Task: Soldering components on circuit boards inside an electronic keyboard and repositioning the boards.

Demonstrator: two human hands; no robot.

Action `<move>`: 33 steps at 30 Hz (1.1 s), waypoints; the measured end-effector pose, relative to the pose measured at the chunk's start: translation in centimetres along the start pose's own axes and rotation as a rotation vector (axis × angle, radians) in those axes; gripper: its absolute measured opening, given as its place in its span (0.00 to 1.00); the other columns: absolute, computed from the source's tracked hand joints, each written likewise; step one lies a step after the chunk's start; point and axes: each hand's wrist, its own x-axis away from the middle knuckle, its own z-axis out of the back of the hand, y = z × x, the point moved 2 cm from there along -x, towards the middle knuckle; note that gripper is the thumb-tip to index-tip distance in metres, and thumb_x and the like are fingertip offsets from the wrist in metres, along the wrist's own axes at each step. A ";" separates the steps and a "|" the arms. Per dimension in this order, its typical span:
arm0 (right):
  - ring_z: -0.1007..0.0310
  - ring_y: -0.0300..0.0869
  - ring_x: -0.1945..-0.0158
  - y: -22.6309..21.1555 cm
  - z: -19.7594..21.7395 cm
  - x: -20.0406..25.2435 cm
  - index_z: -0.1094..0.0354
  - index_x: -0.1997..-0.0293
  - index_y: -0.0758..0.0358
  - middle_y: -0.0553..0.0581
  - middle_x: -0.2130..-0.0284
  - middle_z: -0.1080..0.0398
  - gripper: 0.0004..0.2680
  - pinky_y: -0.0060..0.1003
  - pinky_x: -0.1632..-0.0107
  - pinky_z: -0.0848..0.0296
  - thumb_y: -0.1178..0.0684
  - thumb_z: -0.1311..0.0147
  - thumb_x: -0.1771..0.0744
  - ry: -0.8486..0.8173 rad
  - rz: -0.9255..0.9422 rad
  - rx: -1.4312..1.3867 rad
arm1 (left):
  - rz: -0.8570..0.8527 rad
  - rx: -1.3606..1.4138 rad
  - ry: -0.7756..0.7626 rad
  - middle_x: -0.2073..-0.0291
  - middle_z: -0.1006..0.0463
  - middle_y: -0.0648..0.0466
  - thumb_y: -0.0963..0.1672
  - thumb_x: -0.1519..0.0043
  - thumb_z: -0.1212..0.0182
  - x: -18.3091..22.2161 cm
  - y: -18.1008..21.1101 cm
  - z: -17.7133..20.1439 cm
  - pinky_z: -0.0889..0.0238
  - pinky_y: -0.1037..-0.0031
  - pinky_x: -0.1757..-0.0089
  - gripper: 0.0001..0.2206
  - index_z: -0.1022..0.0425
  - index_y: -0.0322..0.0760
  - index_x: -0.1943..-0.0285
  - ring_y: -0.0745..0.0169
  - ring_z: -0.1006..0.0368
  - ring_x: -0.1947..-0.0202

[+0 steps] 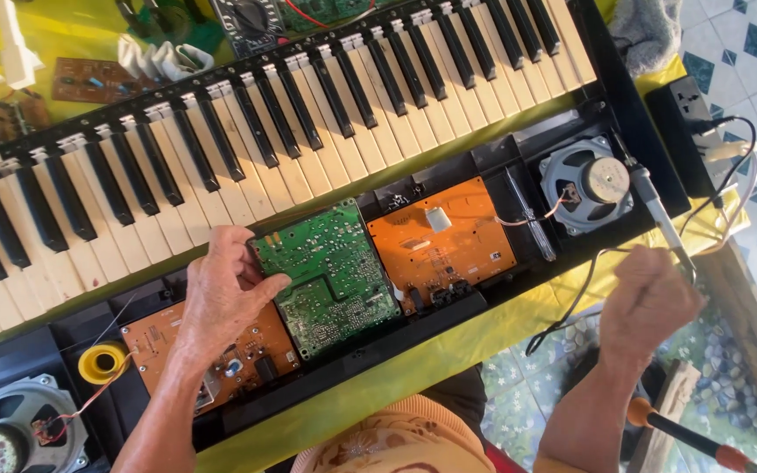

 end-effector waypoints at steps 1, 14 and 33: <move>0.40 0.41 0.76 -1.1 0.9 -0.2 0.36 0.69 0.66 0.53 0.78 0.39 0.19 0.38 0.73 0.46 0.57 0.62 0.20 0.012 -0.065 -0.009 | 0.011 0.009 0.003 0.70 0.22 0.49 0.43 0.46 0.24 0.1 0.1 0.1 0.26 0.65 0.66 0.30 0.40 0.35 0.40 0.58 0.24 0.71; 0.32 0.50 0.55 -0.4 3.6 0.0 0.31 0.68 0.70 0.63 0.63 0.30 0.08 0.44 0.53 0.33 0.70 0.58 0.34 0.049 -0.046 -0.158 | 0.033 0.069 -0.041 0.62 0.19 0.39 0.41 0.39 0.32 0.4 1.0 0.3 0.20 0.66 0.70 0.24 0.42 0.29 0.39 0.52 0.18 0.76; 0.27 0.51 0.52 3.9 4.6 -3.5 0.30 0.49 0.62 0.54 0.60 0.26 0.03 0.57 0.37 0.44 0.57 0.46 0.26 -0.155 -0.124 0.255 | -0.054 0.042 -0.008 0.65 0.19 0.42 0.40 0.37 0.33 0.4 1.1 -0.2 0.25 0.70 0.74 0.22 0.42 0.29 0.41 0.53 0.19 0.80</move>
